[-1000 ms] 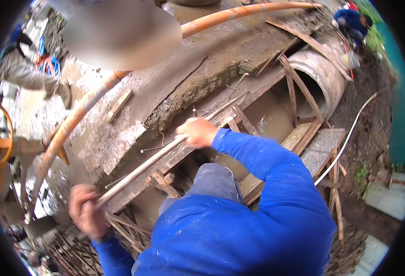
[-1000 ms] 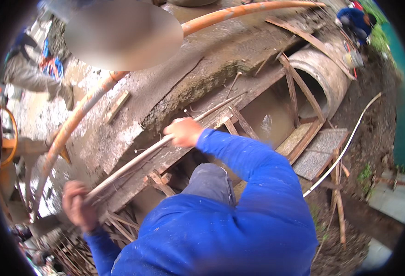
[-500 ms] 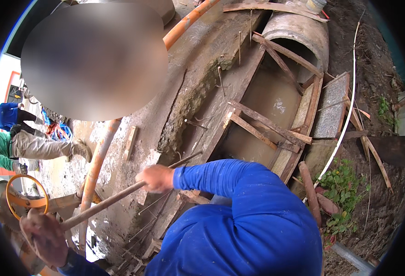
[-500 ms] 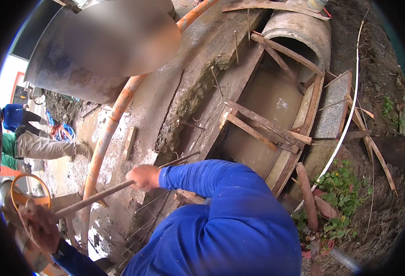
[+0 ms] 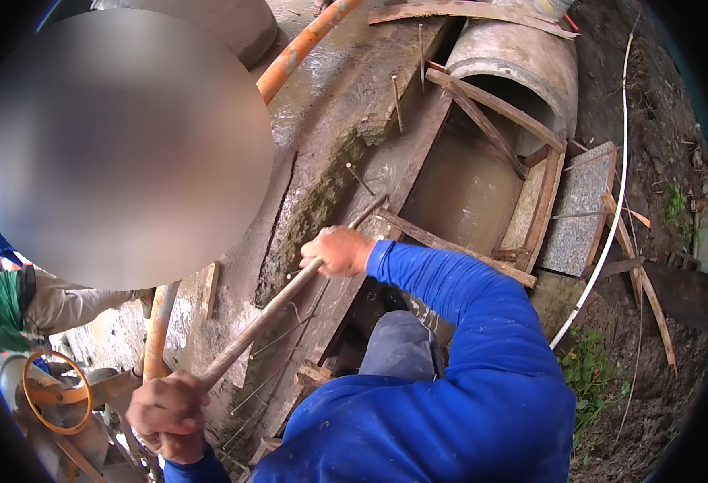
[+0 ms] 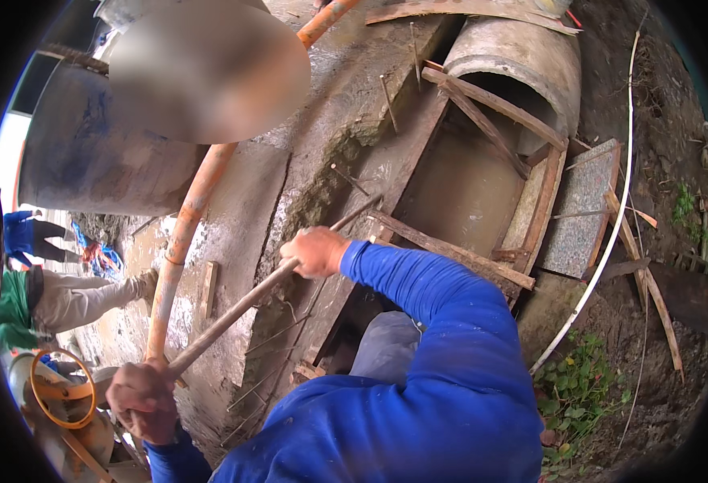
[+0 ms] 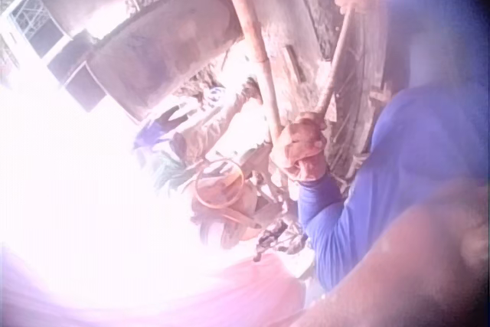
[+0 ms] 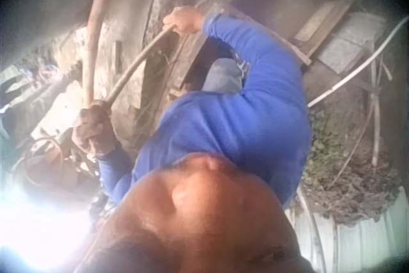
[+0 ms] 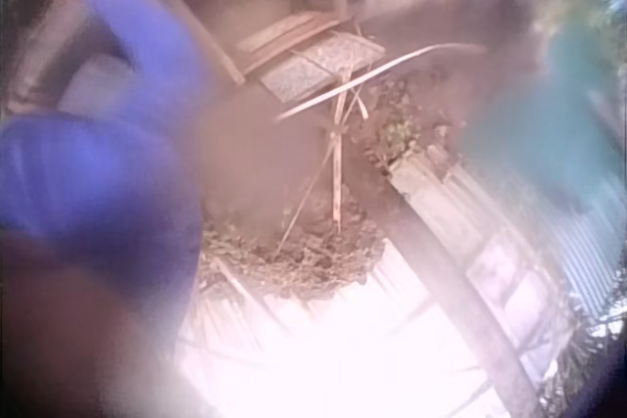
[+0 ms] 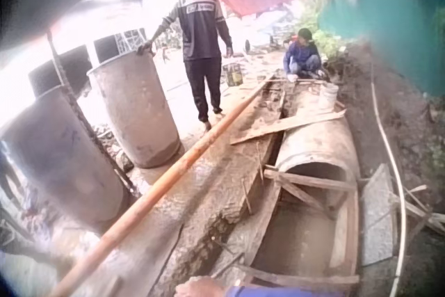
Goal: The person uses a long wooden stick to push and level wet concrete inside a large cylindrical formwork. They repeatedly probe and smooth the surface while standing on wooden supports, occasionally stepping to adjust their position.
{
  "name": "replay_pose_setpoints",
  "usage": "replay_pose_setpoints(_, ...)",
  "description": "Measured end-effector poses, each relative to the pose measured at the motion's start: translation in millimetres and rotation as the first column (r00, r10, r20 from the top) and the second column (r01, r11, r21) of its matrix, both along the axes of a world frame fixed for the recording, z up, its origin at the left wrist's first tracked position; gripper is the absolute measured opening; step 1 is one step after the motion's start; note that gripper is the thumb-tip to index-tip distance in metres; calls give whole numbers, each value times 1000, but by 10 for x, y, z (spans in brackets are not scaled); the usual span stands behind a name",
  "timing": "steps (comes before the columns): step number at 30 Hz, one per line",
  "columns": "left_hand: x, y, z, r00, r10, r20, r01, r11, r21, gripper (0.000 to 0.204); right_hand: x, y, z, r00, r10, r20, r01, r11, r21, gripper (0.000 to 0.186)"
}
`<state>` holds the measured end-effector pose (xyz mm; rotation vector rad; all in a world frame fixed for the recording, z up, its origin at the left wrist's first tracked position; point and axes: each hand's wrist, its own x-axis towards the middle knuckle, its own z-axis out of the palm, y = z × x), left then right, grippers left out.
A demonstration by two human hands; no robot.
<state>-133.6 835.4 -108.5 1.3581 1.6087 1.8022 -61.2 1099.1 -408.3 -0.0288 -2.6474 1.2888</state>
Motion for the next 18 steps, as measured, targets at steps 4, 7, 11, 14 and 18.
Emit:
replay_pose_setpoints(4, 83, 585, -448, 996, -89, -24, 90, 996, 9, 20, 134, 842, -203, 995, -94, 37, 91, 992, 92, 27)
replay_pose_setpoints(7, 77, 1170, -817, 980, -183, -77, 186, 982, 27, 17, 240, 1456, -372, 966, -239, 101, 224, 965, 137, 24)
replay_pose_setpoints(11, 81, 1596, -1012, 952, -259, -163, 261, 965, -9, 23, 310, 1916, -694, 911, -401, -95, 410, 902, 133, 28)
replay_pose_setpoints(14, 34, 1638, -792, 935, -293, -198, 305, 952, 34, 15, 285, 1824, -439, 816, -498, -295, 532, 846, 44, 31)
replay_pose_setpoints(18, -314, 1154, 174, 938, -296, -180, 307, 951, 40, 15, 237, 1312, 454, 616, -598, -512, 618, 770, -156, 37)
